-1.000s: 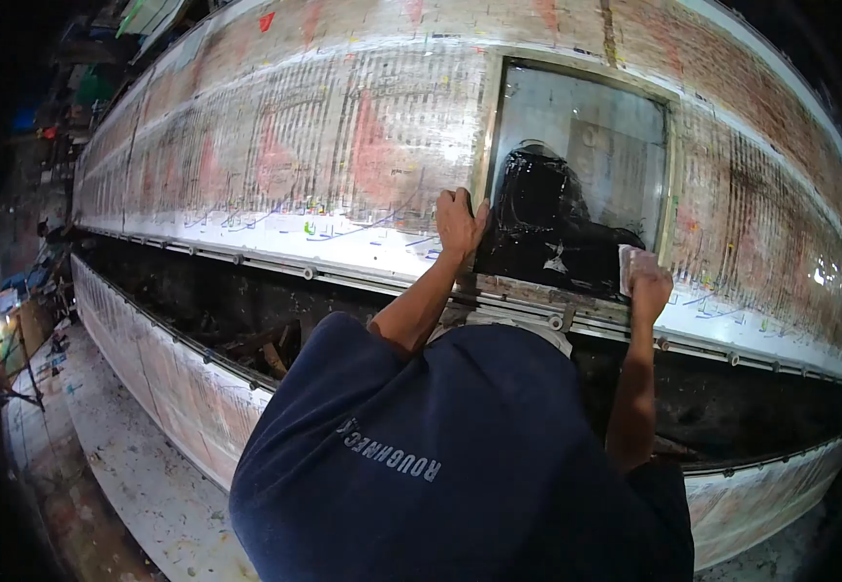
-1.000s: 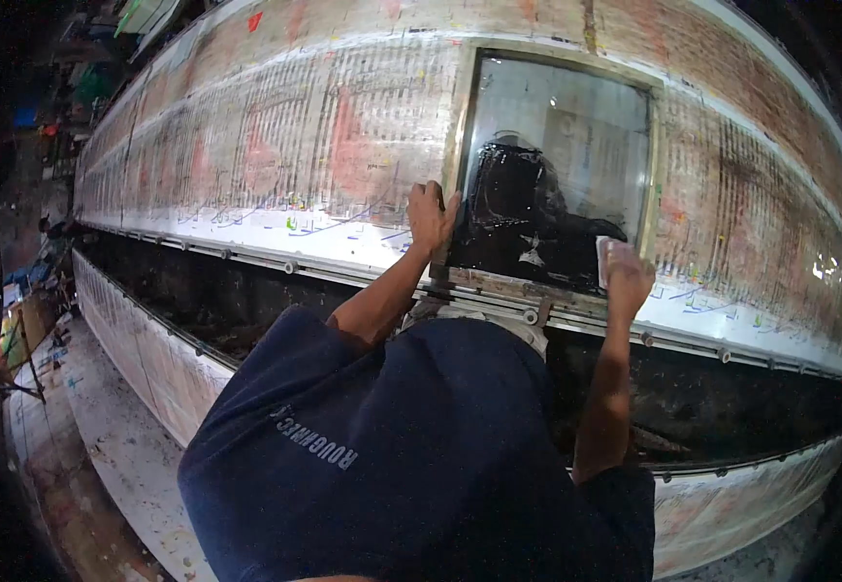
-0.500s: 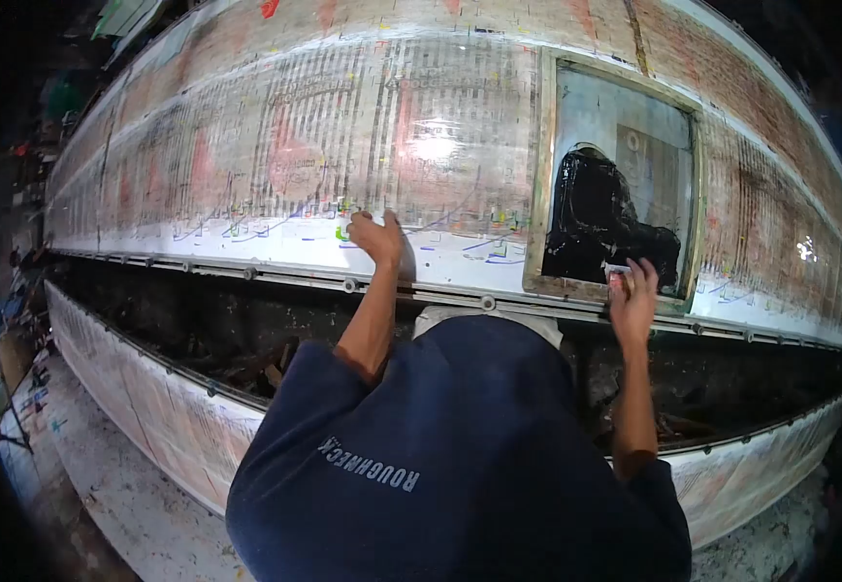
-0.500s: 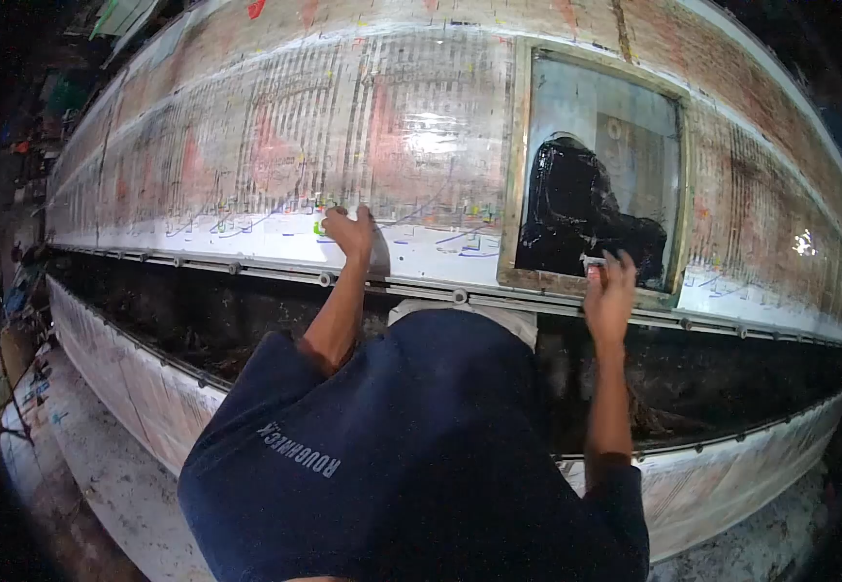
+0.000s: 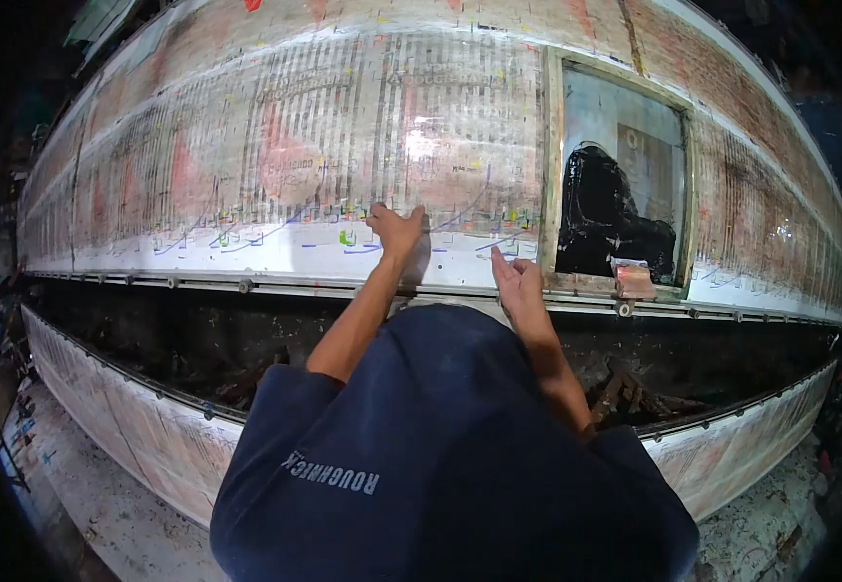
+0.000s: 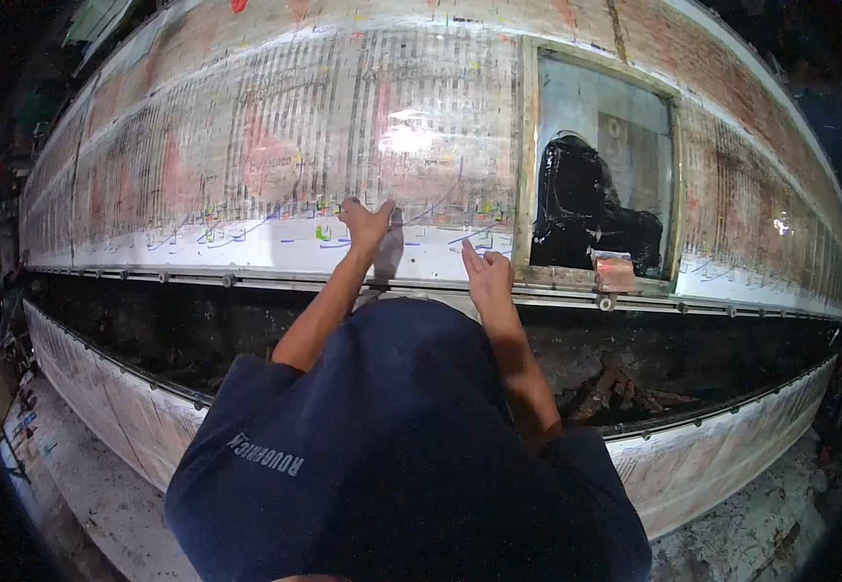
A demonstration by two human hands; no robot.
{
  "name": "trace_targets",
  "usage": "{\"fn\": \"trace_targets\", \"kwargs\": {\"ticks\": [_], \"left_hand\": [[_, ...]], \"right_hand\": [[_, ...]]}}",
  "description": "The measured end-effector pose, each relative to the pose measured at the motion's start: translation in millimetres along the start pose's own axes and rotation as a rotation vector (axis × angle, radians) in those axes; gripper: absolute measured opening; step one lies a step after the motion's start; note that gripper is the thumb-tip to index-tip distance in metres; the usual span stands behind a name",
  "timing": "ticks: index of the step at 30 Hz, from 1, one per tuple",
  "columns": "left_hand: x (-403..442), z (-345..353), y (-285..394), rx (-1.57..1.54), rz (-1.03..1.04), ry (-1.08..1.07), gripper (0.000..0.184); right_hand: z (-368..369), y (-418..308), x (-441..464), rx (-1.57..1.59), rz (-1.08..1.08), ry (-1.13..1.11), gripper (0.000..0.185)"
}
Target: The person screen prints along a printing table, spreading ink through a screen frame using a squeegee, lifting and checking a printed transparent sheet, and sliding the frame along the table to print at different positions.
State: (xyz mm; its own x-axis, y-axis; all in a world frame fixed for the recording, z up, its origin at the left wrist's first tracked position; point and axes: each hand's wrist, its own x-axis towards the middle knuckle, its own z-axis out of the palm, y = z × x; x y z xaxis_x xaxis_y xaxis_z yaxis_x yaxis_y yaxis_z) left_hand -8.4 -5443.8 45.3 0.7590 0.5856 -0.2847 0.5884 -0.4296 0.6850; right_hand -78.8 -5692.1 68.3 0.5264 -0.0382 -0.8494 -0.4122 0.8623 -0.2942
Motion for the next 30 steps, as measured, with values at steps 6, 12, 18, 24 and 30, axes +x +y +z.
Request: {"fn": "trace_targets", "kwargs": {"ticks": [6,12,18,24,30], "left_hand": [[13,-26,5,-0.586,-0.406,-0.719,0.030],[-9,-36,-24,-1.299,-0.910,-0.879,0.089],[0,28,4,-1.412,-1.133,-1.199,0.062],[-3,-22,176,-2.008,-0.729,-1.095,0.086],[-31,-162,282,-2.020,0.084,-1.465,0.093]], "right_hand": [[56,12,-10,-0.062,0.017,0.056,0.025],[56,33,38,-0.656,-0.017,-0.046,0.039],[123,39,13,-0.712,-0.303,-0.037,0.048],[180,7,-124,-1.202,-0.890,-0.282,0.045],[155,-6,-215,-1.095,-0.806,-0.518,0.042]]}}
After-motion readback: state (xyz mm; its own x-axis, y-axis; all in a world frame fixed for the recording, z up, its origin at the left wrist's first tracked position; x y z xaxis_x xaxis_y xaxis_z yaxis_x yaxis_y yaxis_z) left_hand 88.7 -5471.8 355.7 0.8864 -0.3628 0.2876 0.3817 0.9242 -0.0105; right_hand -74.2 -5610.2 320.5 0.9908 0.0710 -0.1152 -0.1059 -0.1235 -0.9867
